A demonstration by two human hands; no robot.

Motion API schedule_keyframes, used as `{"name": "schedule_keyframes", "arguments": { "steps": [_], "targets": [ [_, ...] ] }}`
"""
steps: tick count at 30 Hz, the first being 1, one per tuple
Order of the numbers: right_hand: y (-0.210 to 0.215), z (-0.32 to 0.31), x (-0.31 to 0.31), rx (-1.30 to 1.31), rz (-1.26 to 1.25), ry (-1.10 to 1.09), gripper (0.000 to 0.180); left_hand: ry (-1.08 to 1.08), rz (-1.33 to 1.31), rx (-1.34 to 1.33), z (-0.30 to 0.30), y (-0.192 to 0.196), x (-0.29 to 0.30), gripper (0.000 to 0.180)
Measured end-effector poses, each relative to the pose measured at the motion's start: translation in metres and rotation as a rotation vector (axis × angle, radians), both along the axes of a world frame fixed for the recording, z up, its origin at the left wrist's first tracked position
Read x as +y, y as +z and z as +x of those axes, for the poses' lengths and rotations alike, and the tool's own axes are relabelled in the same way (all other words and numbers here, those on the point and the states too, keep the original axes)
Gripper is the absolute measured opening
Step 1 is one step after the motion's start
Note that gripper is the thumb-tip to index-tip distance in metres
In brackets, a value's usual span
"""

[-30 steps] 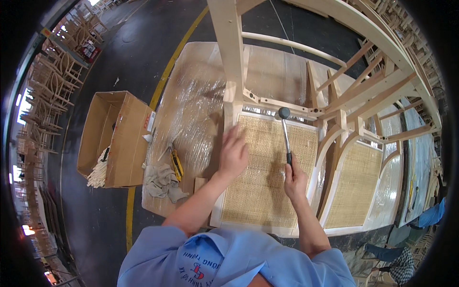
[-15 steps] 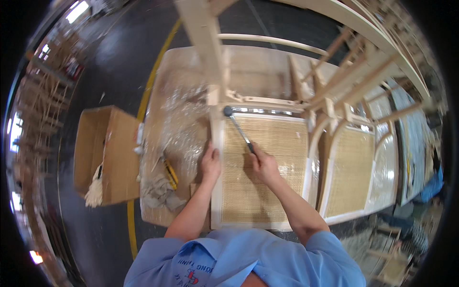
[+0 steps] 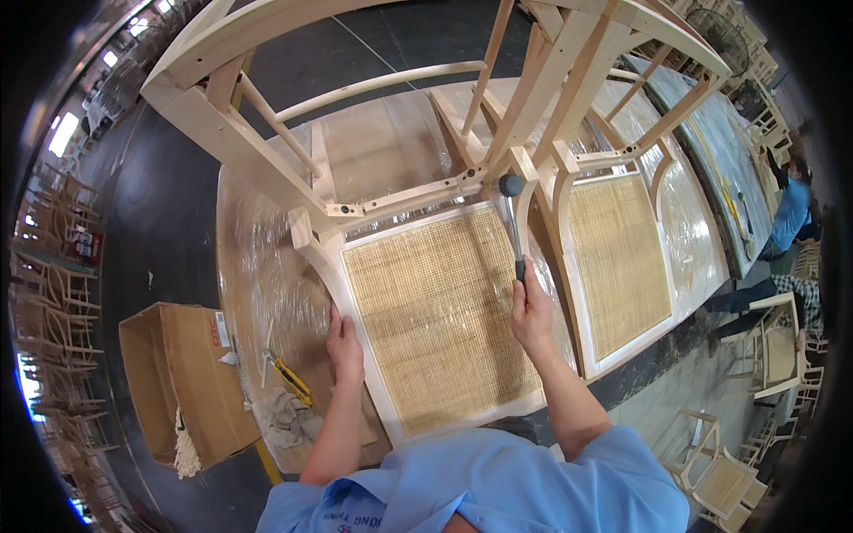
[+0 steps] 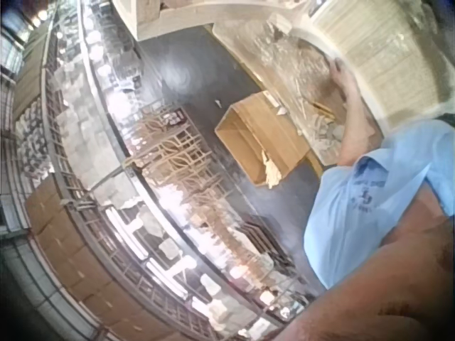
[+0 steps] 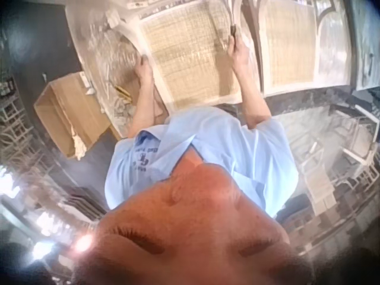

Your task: The person assembles a wooden chair by inserting thin wooden dowels into pre-drilled holes and tapping them in with a rubber mallet. They repeatedly hammer the dowels along the chair frame and seat edges, then lift and reposition the chair to continue assembly.

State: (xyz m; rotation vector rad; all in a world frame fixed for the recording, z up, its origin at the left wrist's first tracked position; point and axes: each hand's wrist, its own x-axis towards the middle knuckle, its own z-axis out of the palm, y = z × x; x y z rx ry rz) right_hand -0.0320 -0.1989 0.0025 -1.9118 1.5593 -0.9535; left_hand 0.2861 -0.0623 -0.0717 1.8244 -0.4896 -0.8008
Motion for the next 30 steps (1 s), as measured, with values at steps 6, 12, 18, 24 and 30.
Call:
{"name": "schedule_keyframes", "arguments": {
  "steps": [6, 12, 18, 24, 30],
  "targets": [
    [-0.002, 0.004, 0.001, -0.037, 0.095, -0.006, 0.045, 0.031, 0.028, -0.034, 0.011, -0.005, -0.003, 0.051],
    [-0.007, 0.003, -0.006, 0.018, 0.058, 0.106, 0.041, -0.034, -0.046, -0.223, 0.014, 0.019, 0.007, 0.045],
    [0.008, 0.007, -0.003, 0.145, 0.169, 0.216, 0.042, 0.057, 0.052, -0.082, 0.012, 0.044, 0.078, 0.041],
    [0.029, -0.038, 0.075, -0.025, 0.325, 0.360, 0.045, -0.223, 0.564, -0.731, -0.042, 0.056, 0.189, 0.060],
    [0.020, -0.046, 0.168, -0.280, 0.846, 0.550, 0.047, -0.193, 0.556, -0.803, -0.064, 0.017, 0.204, 0.068]
  ]
}}
